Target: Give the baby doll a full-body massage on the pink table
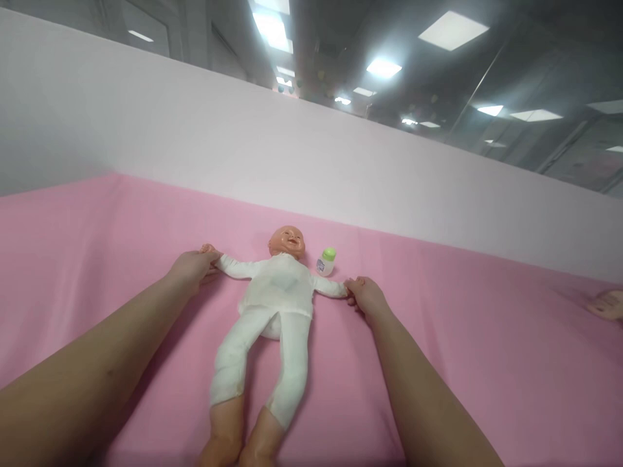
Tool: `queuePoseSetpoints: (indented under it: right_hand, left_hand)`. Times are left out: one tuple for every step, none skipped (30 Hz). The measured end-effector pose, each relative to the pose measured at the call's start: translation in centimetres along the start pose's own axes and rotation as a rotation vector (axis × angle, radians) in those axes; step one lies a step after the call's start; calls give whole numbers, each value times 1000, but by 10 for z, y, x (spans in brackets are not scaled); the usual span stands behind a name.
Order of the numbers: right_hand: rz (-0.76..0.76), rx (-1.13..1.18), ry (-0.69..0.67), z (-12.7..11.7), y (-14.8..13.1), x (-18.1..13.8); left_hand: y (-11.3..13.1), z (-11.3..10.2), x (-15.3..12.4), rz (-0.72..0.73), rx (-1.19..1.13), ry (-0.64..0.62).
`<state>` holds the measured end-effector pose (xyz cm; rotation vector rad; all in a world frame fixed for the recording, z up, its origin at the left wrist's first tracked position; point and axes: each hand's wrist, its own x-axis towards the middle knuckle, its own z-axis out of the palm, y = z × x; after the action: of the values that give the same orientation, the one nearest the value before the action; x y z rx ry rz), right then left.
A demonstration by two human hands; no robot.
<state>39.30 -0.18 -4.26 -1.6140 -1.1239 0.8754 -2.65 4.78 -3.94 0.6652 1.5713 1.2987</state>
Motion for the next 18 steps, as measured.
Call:
queuePoseSetpoints:
  right_hand:
    - [-11,1,10,0,-3,-1]
    - [-30,7,31,1,-6,-3]
    - [-65,22,65,3,-10,-6]
    - [-114,42,106,6,-15,-9]
    - [-178,66,143,9,-20,-14]
    - [-253,86,170,14,-25,-21]
    - [-332,96,179,19,-30,-28]
    - [-405,87,161,26,-34,-36]
    - [-467,53,135,32,-39,-45]
    - [-516,-3,108,39,-42,-54]
    - [-555,-80,63,45,-45,-62]
    - [-595,-162,-2,51,-48,-69]
    - [-635,-242,-81,55,-49,-74]
    - [-676,-310,-165,59,-50,-78]
    - [-716,-361,-241,61,-49,-80]
    - [-750,-393,-299,62,-49,-81]
    - [-777,-410,-335,63,-47,-81]
    - [-792,-415,-351,62,-46,-80]
  left_hand:
    - [1,-1,-2,13,-1,-5]
    - [1,-1,-5,50,4,-12]
    - [2,-1,-10,111,24,-21]
    - [3,-1,-17,194,60,-29]
    - [4,1,-25,297,99,-41]
    - [5,4,-34,411,150,-59]
    - [6,7,-45,504,177,-89]
    - [7,12,-56,586,151,-143]
    - [8,17,-68,652,147,-208]
    - [8,21,-78,703,201,-258]
    - [9,25,-87,752,289,-288]
    - [9,28,-95,805,393,-340]
    - [8,29,-100,860,500,-395]
    - [8,30,-102,915,592,-449]
    - [7,30,-103,968,664,-499]
    - [5,29,-101,1014,713,-538]
    - [4,28,-99,1049,741,-562]
    - [2,27,-95,1075,754,-576]
